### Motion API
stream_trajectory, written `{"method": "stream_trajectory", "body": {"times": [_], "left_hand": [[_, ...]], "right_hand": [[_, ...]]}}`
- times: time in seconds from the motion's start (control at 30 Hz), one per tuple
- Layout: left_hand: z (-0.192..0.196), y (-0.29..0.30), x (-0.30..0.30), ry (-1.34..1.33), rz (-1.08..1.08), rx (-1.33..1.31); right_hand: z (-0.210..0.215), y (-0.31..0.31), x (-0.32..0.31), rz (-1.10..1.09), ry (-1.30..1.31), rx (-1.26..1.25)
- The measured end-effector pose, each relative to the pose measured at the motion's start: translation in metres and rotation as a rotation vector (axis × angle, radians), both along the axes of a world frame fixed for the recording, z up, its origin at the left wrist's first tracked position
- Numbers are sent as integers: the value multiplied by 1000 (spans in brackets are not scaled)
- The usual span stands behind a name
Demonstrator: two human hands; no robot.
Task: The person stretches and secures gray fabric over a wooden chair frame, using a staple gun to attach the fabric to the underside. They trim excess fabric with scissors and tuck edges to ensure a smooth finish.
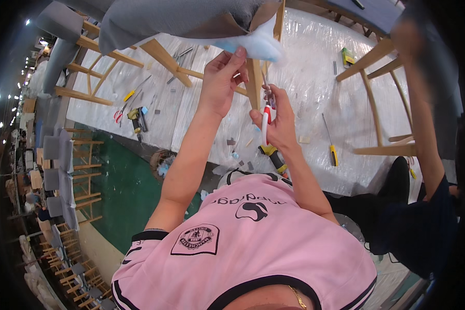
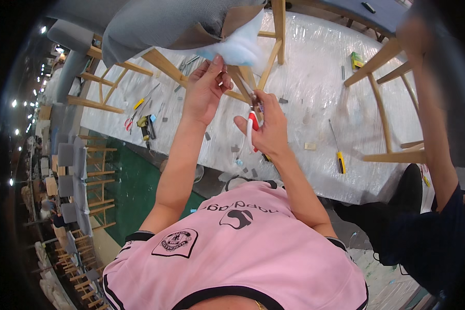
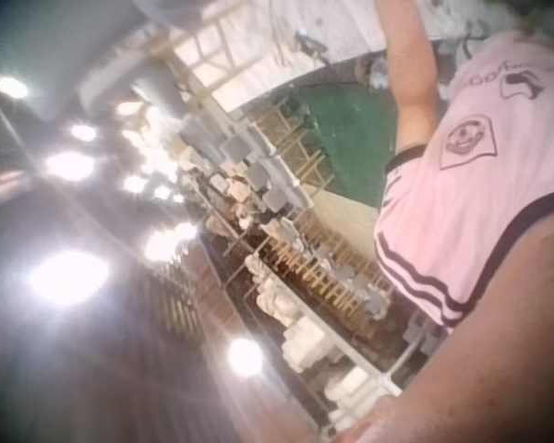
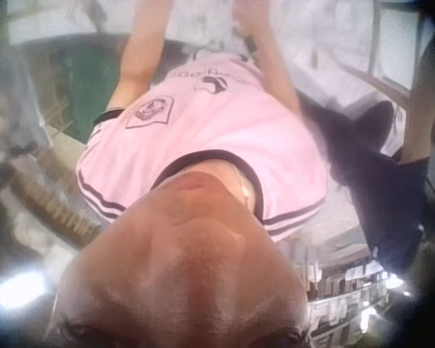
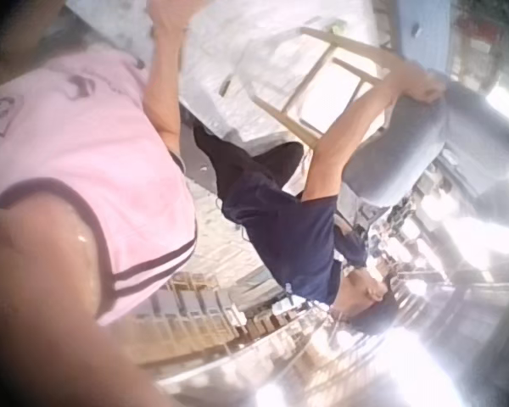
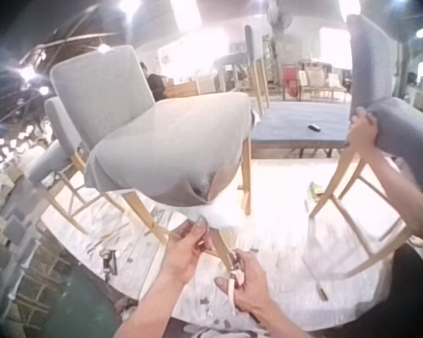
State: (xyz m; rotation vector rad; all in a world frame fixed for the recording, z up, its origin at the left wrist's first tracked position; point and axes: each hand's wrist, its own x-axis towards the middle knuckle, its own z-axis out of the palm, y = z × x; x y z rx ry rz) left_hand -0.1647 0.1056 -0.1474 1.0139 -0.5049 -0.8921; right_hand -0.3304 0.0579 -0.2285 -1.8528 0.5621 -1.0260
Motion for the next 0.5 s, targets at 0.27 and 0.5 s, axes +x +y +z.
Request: {"method": "stream_trajectory", "body": {"times": [0.27, 0.5], "left_hand": [[-2, -6, -5, -91, 75, 4], [0, -7, -7, -129, 94, -6]], "right_hand": [[29, 2, 28, -140, -64, -96], [38, 0, 27, -253, -13, -169]]}}
